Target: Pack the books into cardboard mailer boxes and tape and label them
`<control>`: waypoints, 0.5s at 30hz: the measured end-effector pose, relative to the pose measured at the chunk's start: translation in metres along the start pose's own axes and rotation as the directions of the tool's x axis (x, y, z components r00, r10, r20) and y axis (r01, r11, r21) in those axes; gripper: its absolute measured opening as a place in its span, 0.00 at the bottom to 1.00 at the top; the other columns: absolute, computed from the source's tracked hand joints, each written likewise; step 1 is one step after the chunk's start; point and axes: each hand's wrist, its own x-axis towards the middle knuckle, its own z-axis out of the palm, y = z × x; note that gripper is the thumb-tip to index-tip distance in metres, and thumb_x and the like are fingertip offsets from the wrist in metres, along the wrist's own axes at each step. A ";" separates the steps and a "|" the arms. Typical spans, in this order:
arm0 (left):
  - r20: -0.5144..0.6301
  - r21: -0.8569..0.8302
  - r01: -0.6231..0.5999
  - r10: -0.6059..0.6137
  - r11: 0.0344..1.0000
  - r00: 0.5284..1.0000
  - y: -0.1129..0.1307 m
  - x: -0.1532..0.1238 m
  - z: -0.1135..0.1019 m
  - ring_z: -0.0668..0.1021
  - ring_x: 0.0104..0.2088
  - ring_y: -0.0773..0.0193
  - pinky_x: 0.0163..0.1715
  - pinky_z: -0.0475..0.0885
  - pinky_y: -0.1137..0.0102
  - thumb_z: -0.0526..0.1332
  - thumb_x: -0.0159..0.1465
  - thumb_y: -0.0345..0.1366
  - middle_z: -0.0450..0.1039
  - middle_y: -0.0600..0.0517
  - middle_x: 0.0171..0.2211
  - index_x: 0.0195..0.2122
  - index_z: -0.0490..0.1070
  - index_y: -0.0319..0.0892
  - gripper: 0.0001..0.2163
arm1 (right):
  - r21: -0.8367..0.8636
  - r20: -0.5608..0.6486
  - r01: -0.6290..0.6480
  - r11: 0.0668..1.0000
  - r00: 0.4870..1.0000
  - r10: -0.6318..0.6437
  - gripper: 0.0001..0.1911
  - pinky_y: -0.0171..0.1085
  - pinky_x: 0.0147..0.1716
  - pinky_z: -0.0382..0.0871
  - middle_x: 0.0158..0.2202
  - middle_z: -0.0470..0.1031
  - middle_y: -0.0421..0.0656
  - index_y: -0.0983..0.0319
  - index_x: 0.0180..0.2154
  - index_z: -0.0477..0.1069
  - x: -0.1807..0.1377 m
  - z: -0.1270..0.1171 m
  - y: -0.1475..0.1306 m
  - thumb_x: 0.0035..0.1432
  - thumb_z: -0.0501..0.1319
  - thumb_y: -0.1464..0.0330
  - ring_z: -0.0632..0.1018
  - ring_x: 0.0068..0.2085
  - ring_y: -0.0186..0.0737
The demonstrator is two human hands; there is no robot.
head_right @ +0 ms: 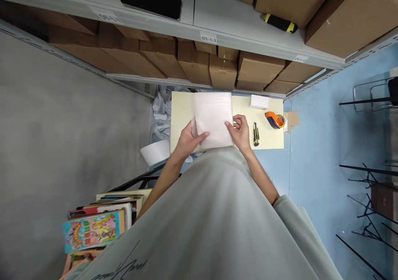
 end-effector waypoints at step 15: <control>0.302 0.795 -0.429 0.334 0.428 0.893 0.016 -0.015 0.028 0.84 0.60 0.46 0.60 0.80 0.51 0.50 0.80 0.29 0.75 0.36 0.74 0.75 0.75 0.46 0.26 | 0.118 0.030 -0.023 0.993 0.999 0.020 0.27 0.43 0.49 0.85 0.49 0.83 0.46 0.56 0.52 0.72 -0.018 0.061 -0.037 0.65 0.73 0.44 0.86 0.47 0.46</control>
